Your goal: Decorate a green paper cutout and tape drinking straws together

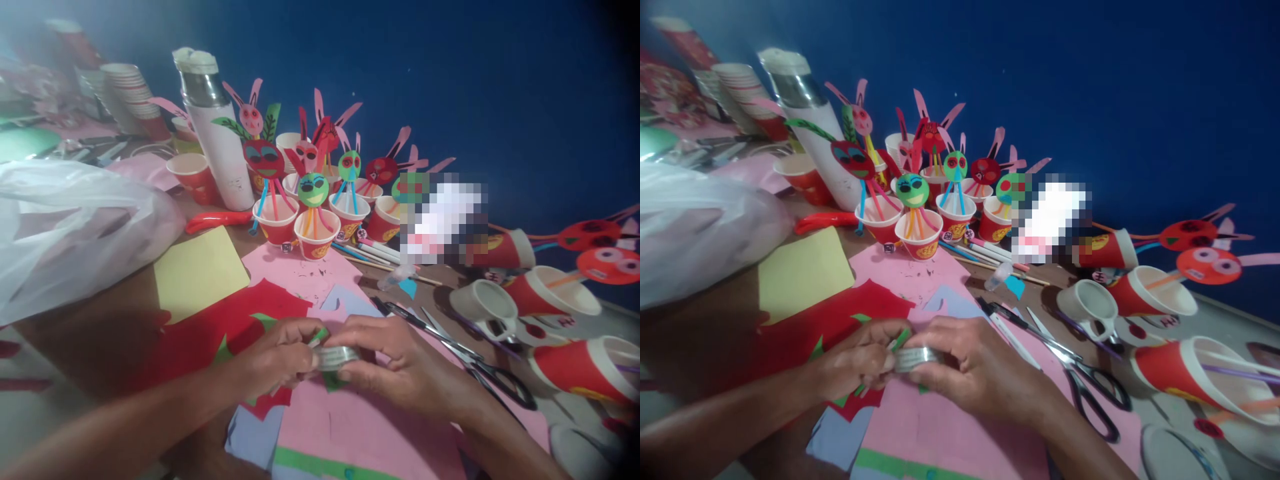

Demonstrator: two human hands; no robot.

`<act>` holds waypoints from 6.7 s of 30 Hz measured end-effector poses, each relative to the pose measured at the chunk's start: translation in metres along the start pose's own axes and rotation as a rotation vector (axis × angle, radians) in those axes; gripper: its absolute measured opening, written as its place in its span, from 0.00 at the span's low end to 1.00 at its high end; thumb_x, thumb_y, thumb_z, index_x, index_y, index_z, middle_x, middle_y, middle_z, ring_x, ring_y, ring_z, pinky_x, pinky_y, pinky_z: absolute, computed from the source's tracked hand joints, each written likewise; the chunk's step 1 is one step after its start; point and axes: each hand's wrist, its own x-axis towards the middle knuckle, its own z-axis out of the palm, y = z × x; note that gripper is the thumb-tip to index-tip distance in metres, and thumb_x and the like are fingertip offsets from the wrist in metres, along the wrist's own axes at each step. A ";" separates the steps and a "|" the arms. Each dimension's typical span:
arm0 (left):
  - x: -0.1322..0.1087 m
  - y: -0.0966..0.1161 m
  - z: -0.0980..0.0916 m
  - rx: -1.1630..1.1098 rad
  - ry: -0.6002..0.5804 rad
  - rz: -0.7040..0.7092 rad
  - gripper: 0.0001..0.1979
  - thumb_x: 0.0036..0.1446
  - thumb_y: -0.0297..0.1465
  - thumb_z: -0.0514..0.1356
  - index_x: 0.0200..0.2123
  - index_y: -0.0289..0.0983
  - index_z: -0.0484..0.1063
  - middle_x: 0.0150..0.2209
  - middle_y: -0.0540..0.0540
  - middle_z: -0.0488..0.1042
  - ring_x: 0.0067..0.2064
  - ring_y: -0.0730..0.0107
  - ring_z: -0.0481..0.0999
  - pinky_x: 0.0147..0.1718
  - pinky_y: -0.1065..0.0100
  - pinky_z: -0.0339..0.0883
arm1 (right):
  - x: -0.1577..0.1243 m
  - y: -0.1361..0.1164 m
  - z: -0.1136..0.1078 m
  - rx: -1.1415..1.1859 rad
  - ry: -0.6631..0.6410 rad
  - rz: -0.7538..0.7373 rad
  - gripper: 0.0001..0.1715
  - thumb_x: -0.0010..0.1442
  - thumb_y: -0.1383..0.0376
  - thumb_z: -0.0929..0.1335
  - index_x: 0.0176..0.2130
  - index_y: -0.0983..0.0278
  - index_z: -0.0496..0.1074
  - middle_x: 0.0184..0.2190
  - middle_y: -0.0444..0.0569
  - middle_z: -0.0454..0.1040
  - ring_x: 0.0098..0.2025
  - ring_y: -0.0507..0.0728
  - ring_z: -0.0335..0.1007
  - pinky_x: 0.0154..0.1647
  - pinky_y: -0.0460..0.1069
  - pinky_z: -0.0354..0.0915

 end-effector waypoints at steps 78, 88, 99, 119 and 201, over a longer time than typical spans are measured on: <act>0.005 0.003 0.008 0.023 0.057 -0.112 0.11 0.42 0.27 0.58 0.33 0.36 0.65 0.19 0.59 0.58 0.16 0.86 0.46 0.14 0.77 0.39 | 0.004 0.004 0.009 0.049 0.040 0.081 0.09 0.61 0.68 0.67 0.41 0.61 0.75 0.37 0.44 0.77 0.37 0.52 0.72 0.37 0.45 0.63; 0.003 0.002 0.005 -0.017 -0.002 -0.138 0.14 0.44 0.28 0.59 0.37 0.35 0.65 0.20 0.58 0.59 0.17 0.86 0.47 0.14 0.77 0.40 | 0.003 0.004 0.007 0.046 0.024 0.065 0.08 0.61 0.67 0.67 0.40 0.62 0.76 0.36 0.44 0.78 0.36 0.52 0.72 0.38 0.46 0.64; 0.005 0.002 0.007 -0.010 0.046 -0.159 0.12 0.40 0.28 0.57 0.33 0.36 0.64 0.17 0.58 0.61 0.15 0.86 0.46 0.12 0.79 0.40 | 0.003 0.006 0.007 0.067 0.008 0.075 0.09 0.60 0.67 0.67 0.41 0.62 0.76 0.37 0.45 0.77 0.37 0.53 0.72 0.39 0.46 0.64; 0.006 0.003 0.005 0.000 0.019 -0.200 0.16 0.39 0.27 0.58 0.36 0.36 0.64 0.20 0.57 0.61 0.17 0.85 0.48 0.13 0.78 0.41 | 0.003 0.005 0.008 0.107 -0.032 0.098 0.07 0.61 0.67 0.67 0.39 0.64 0.75 0.35 0.45 0.77 0.36 0.53 0.72 0.37 0.46 0.64; 0.003 0.005 0.000 -0.206 -0.047 -0.098 0.06 0.53 0.31 0.58 0.29 0.37 0.61 0.18 0.58 0.57 0.16 0.85 0.43 0.14 0.78 0.40 | 0.003 0.034 0.001 0.786 -0.045 0.094 0.13 0.58 0.60 0.71 0.42 0.63 0.75 0.29 0.43 0.69 0.27 0.48 0.62 0.28 0.43 0.60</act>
